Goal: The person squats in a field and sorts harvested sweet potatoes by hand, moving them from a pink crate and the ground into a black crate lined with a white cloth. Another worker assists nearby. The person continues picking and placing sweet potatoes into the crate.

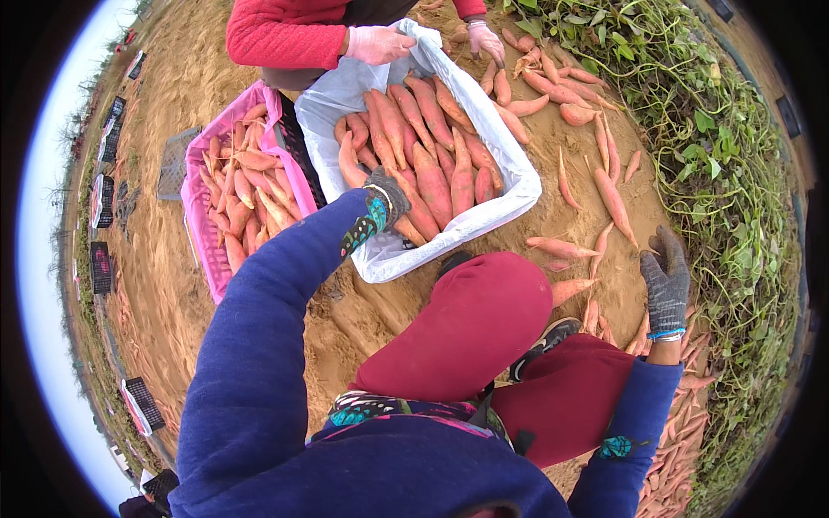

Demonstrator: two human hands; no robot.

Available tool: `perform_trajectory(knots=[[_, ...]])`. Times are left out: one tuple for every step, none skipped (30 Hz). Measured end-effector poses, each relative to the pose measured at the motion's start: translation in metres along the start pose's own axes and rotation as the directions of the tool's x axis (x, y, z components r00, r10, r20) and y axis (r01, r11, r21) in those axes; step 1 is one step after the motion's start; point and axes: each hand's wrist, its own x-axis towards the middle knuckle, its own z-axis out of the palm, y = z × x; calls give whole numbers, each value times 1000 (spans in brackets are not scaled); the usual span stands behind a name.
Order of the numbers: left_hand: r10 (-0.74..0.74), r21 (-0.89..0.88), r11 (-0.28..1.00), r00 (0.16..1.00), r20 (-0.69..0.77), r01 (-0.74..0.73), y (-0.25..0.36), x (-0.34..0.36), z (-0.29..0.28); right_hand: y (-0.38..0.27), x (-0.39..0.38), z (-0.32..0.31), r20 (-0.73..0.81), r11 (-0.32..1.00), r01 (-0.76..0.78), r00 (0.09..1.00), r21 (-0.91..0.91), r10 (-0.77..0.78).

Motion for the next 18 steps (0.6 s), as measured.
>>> perform_trajectory(knots=[[15,-16,1000,997,-76,-16,3,-4,-1,0,1,1,-1,1000,6,1000,-6,-6],[16,-9,1000,997,-77,-17,3,-2,-6,0,1,3,-2,1000,11,1000,-12,-11],[25,-15,1000,997,-67,-26,6,-2,-6,0,2,4,-3,1000,15,1000,-20,-15],[51,19,999,997,-50,-50,6,1,-7,1,2,5,7,999,3,1000,-41,-2],[42,-7,999,996,-75,-42,7,4,-6,2,2,6,5,999,4,1000,-42,-3],[74,-2,997,997,-31,-74,6,9,-4,2,2,7,3,999,5,1000,-42,-5],[92,6,996,995,26,-92,5,14,0,2,2,7,1,999,6,1000,-42,-6],[68,-4,998,995,70,-68,4,17,5,3,2,7,-4,998,-61,998,-5,61],[45,-11,999,993,112,-44,3,21,10,2,2,6,-13,999,-37,999,-39,37],[15,-65,998,991,134,-6,-1,23,17,2,2,6,-13,998,-36,999,-49,36],[-15,-118,992,988,155,34,-3,26,24,1,2,6,-8,998,-59,998,-31,59],[15,-118,993,987,157,4,-4,29,31,0,2,6,-3,996,-80,997,-26,79],[47,-118,993,985,163,-28,-5,31,37,-1,2,7,8,998,-57,998,-40,58],[76,-101,993,985,156,-61,-3,33,42,-2,2,8,28,998,-60,998,-30,61],[75,-67,996,985,154,-65,-1,34,46,-3,2,9,52,997,-80,995,-6,80],[83,-69,995,978,192,-70,6,36,48,-4,2,10,56,1000,-18,998,-4,18],[20,-86,996,993,112,-11,10,35,51,-5,2,11,59,1000,-5,998,-12,5],[-40,-106,993,999,31,43,18,34,51,-6,1,13,66,1000,3,998,-1,-3]])
